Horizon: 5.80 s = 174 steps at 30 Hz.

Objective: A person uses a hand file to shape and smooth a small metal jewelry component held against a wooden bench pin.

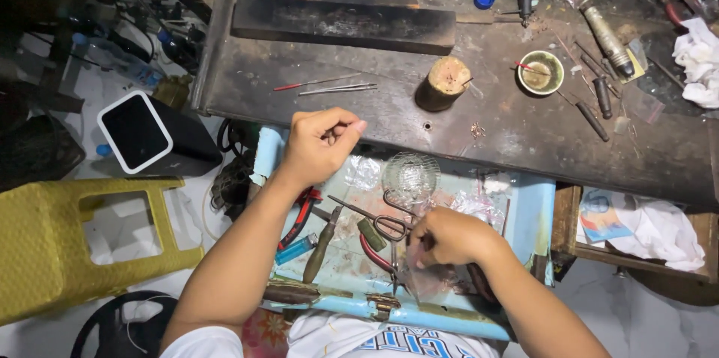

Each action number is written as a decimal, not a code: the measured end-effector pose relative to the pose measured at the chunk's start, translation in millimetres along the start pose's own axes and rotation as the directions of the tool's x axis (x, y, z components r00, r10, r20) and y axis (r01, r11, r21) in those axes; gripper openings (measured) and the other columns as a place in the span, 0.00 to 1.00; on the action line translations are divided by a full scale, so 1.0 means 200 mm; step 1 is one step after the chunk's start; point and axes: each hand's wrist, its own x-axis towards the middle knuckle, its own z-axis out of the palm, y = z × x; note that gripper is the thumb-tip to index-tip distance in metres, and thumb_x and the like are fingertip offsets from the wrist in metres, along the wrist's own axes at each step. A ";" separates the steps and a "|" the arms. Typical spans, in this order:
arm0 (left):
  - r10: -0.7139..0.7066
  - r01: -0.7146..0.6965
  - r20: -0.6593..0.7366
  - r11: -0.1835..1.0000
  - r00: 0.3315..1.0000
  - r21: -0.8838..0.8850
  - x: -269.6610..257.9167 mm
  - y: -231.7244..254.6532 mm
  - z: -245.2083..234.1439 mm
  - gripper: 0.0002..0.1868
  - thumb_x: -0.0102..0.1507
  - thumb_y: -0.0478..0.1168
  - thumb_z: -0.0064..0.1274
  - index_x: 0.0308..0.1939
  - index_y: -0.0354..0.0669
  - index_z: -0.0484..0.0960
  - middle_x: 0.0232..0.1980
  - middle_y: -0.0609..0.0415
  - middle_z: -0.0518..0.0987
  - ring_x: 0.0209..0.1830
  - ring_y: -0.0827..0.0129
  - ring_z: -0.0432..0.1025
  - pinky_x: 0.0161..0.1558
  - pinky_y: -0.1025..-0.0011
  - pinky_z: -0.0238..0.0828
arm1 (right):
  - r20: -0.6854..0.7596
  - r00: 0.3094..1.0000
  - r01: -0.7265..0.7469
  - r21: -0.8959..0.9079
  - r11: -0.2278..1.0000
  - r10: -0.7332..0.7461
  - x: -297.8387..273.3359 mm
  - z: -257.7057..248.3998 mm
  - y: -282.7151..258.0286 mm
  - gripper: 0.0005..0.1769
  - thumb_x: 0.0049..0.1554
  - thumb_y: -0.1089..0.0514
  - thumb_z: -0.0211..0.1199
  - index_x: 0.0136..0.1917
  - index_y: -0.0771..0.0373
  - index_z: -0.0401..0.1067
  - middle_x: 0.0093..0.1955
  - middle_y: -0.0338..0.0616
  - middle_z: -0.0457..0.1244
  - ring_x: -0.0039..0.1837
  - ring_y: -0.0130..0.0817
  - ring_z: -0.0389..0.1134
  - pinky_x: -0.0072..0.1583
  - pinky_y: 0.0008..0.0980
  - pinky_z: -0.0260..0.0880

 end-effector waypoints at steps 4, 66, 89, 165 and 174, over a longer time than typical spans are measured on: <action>0.014 -0.014 -0.004 1.000 1.000 0.007 0.00 0.00 -0.01 0.04 0.60 0.30 0.60 0.30 0.40 0.86 0.17 0.55 0.73 0.12 0.76 0.66 0.16 0.78 0.61 | 0.049 0.998 -0.029 -0.021 0.999 0.030 0.00 0.00 0.04 0.15 0.46 0.52 0.76 0.45 0.60 0.83 0.39 0.52 0.72 0.42 0.51 0.75 0.45 0.41 0.75; -0.198 0.382 0.418 0.822 0.887 -0.422 -0.17 0.20 0.19 0.06 0.72 0.33 0.40 0.49 0.33 0.66 0.41 0.42 0.76 0.23 0.73 0.65 0.22 0.76 0.72 | -0.514 0.685 -0.332 0.412 0.849 0.517 -0.38 0.20 0.40 0.11 0.48 0.59 0.69 0.46 0.62 0.80 0.37 0.45 0.74 0.45 0.48 0.78 0.47 0.41 0.77; -0.276 0.399 0.384 0.870 0.881 -0.289 -0.18 0.21 0.21 0.09 0.71 0.39 0.40 0.51 0.38 0.71 0.41 0.52 0.78 0.40 0.69 0.74 0.44 0.71 0.75 | -0.808 0.578 0.564 0.295 0.771 -0.114 -0.51 -0.09 0.06 0.14 0.57 0.63 0.65 0.58 0.57 0.76 0.44 0.40 0.71 0.45 0.28 0.76 0.51 0.27 0.76; -0.514 0.542 0.260 0.839 0.818 -0.049 -0.12 0.23 0.21 0.17 0.69 0.47 0.46 0.58 0.48 0.81 0.21 0.67 0.62 0.18 0.80 0.53 0.24 0.74 0.49 | -0.889 0.345 0.024 0.330 0.944 0.302 -0.26 -0.35 0.15 0.10 0.58 0.53 0.67 0.52 0.44 0.86 0.36 0.30 0.63 0.25 0.26 0.50 0.37 0.26 0.55; -0.528 0.568 0.279 0.820 0.802 -0.079 -0.13 0.21 0.23 0.15 0.69 0.46 0.47 0.56 0.47 0.82 0.25 0.65 0.67 0.19 0.80 0.55 0.24 0.75 0.50 | -0.855 0.400 -0.035 0.345 0.938 0.330 -0.24 -0.37 0.17 0.13 0.58 0.53 0.66 0.54 0.44 0.86 0.34 0.32 0.57 0.26 0.27 0.53 0.39 0.26 0.56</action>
